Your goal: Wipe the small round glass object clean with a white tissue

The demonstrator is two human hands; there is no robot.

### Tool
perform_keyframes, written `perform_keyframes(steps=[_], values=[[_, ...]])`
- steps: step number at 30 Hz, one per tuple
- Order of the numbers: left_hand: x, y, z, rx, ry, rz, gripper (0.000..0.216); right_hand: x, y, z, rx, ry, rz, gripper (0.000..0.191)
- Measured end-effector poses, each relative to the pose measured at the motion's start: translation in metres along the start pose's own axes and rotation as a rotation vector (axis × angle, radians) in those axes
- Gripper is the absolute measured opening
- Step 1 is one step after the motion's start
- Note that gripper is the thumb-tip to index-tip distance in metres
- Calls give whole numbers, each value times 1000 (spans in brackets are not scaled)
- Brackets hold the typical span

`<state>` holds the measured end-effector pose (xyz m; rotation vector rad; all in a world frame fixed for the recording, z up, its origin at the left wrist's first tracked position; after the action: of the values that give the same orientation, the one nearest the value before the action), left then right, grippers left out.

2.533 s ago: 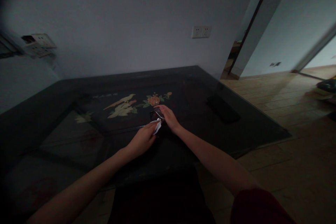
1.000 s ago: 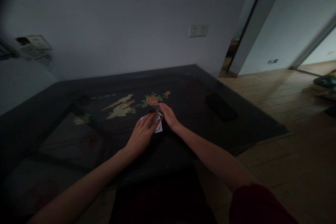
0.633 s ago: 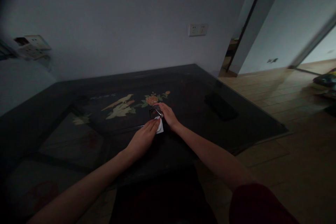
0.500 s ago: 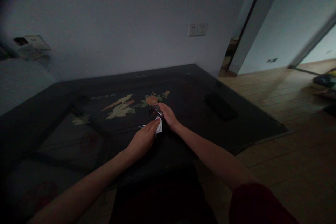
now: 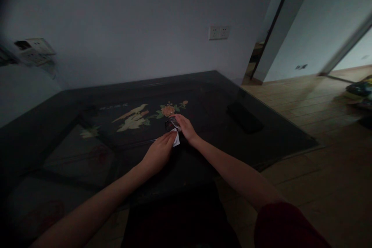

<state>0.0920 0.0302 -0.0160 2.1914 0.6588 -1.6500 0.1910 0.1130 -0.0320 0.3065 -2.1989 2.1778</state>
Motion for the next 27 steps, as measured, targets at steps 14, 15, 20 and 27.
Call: perform_keyframes(steps=[14,15,20,27], values=[[-9,-14,1,-94,66,235,47,6,-3,5,10,-15,47,37],[-8,-16,2,-158,80,321,43,6,-4,6,1,-12,56,37],[1,-23,2,-408,186,844,26,9,-6,8,-25,-9,98,40],[-7,-14,0,-230,164,564,39,5,-6,8,-35,4,69,40]])
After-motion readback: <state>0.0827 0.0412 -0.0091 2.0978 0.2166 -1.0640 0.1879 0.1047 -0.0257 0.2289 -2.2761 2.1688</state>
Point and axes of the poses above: each hand's wrist, its own z-axis away from the middle knuckle, its own x-axis out of the palm, y = z × x, the point moved 7 cm from there along -z, towards the middle knuckle, and after that the axes turned 13 degrees about x, right-handed, at the moved point
